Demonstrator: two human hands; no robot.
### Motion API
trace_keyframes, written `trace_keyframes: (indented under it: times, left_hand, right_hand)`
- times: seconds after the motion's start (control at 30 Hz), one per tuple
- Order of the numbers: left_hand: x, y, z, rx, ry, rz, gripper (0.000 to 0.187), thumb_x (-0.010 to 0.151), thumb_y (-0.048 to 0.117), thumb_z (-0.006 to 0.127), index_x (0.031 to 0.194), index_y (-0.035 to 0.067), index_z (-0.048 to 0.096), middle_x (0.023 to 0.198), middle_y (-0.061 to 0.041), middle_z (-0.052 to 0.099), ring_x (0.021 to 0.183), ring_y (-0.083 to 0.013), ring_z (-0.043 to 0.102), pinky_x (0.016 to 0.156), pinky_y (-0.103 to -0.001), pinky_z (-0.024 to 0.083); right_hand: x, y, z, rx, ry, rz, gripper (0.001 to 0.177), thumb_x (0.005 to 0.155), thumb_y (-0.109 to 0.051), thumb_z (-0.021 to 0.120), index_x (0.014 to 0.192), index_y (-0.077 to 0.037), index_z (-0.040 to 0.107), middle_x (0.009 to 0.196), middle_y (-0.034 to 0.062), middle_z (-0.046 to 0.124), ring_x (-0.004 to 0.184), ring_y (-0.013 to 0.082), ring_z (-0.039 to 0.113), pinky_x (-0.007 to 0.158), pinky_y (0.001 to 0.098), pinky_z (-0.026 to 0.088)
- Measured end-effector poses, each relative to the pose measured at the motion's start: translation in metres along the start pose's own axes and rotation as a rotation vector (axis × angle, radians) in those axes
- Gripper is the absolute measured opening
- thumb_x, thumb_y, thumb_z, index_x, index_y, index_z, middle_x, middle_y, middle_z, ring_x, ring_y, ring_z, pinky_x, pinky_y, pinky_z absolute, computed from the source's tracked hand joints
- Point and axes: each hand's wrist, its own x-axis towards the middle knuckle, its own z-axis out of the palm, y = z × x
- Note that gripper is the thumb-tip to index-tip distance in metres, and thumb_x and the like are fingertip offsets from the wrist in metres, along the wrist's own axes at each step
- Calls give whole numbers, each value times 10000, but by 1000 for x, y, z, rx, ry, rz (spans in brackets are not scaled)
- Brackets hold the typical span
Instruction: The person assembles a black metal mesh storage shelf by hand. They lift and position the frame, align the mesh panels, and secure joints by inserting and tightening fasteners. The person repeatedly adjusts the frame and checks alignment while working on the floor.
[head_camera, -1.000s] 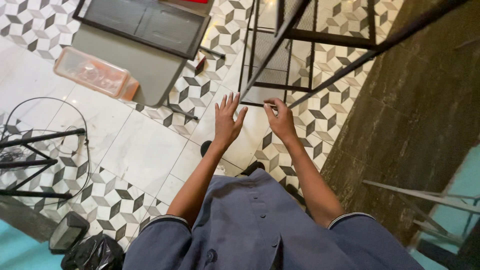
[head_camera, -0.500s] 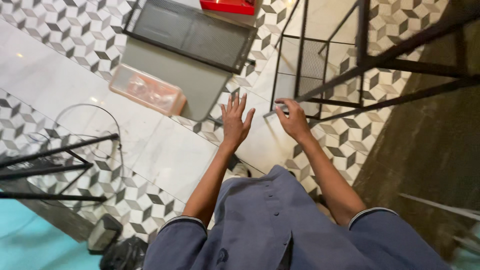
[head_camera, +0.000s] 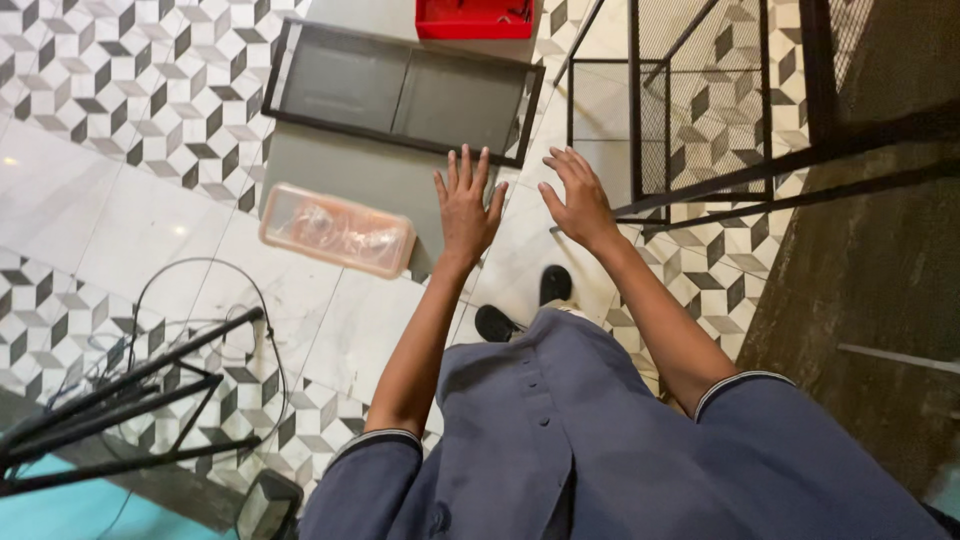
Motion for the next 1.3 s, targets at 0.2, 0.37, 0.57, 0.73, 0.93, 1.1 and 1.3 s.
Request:
trace_keyframes:
  times: [0.2, 0.37, 0.57, 0.73, 0.93, 1.1, 1.3]
  left_hand:
    - [39, -18, 0, 6, -26, 16, 647, 1030, 435, 610, 1580, 155, 416, 1635, -205, 361, 1549, -409, 249, 1248, -625, 135]
    - [76, -39, 8, 20, -40, 24, 665, 1015, 434, 613, 1576, 140, 412, 1634, -214, 349, 1543, -413, 240, 1236, -633, 127]
    - [132, -65, 32, 89, -71, -5, 673, 1015, 437, 614, 1586, 151, 401, 1637, -199, 354, 1543, -406, 250, 1241, -633, 137]
    - [194, -79, 61, 115, -132, -32, 694, 1000, 451, 620, 1584, 159, 386, 1634, -186, 340, 1527, -404, 254, 1224, -640, 139]
    - [263, -93, 97, 104, -190, -56, 705, 1007, 443, 622, 1602, 164, 365, 1666, -158, 306, 1554, -385, 234, 1246, -643, 147]
    - [302, -111, 123, 146, -243, -83, 714, 1001, 431, 614, 1604, 151, 355, 1676, -166, 256, 1553, -413, 190, 1225, -657, 130]
    - [325, -127, 145, 186, -289, -107, 707, 1008, 441, 603, 1609, 165, 351, 1678, -164, 267, 1556, -412, 187, 1238, -653, 123]
  right_hand:
    - [45, 1, 8, -37, 29, 8, 455, 1009, -245, 621, 1387, 6, 595, 1520, 195, 520, 1473, 390, 388, 1195, 501, 314]
    - [86, 13, 16, -22, 44, 8, 447, 1004, -239, 625, 1380, 1, 600, 1511, 191, 536, 1473, 388, 402, 1201, 488, 328]
    - [153, 40, 29, -35, 53, -2, 441, 1005, -232, 640, 1378, 1, 603, 1477, 184, 563, 1445, 376, 431, 1197, 478, 339]
    - [217, 69, 38, -21, 37, 42, 418, 997, -225, 648, 1348, 0, 619, 1448, 176, 578, 1404, 369, 456, 1167, 473, 348]
    - [284, 112, 51, -30, -30, 86, 401, 994, -218, 653, 1327, 4, 630, 1418, 166, 595, 1387, 355, 477, 1169, 470, 369]
    - [332, 148, 65, -31, -49, 84, 369, 1009, -201, 651, 1309, 14, 638, 1401, 186, 600, 1356, 346, 502, 1140, 469, 391]
    - [367, 168, 75, -15, -76, 201, 279, 1010, -205, 676, 1239, -48, 708, 1273, 127, 650, 1234, 313, 542, 1084, 446, 452]
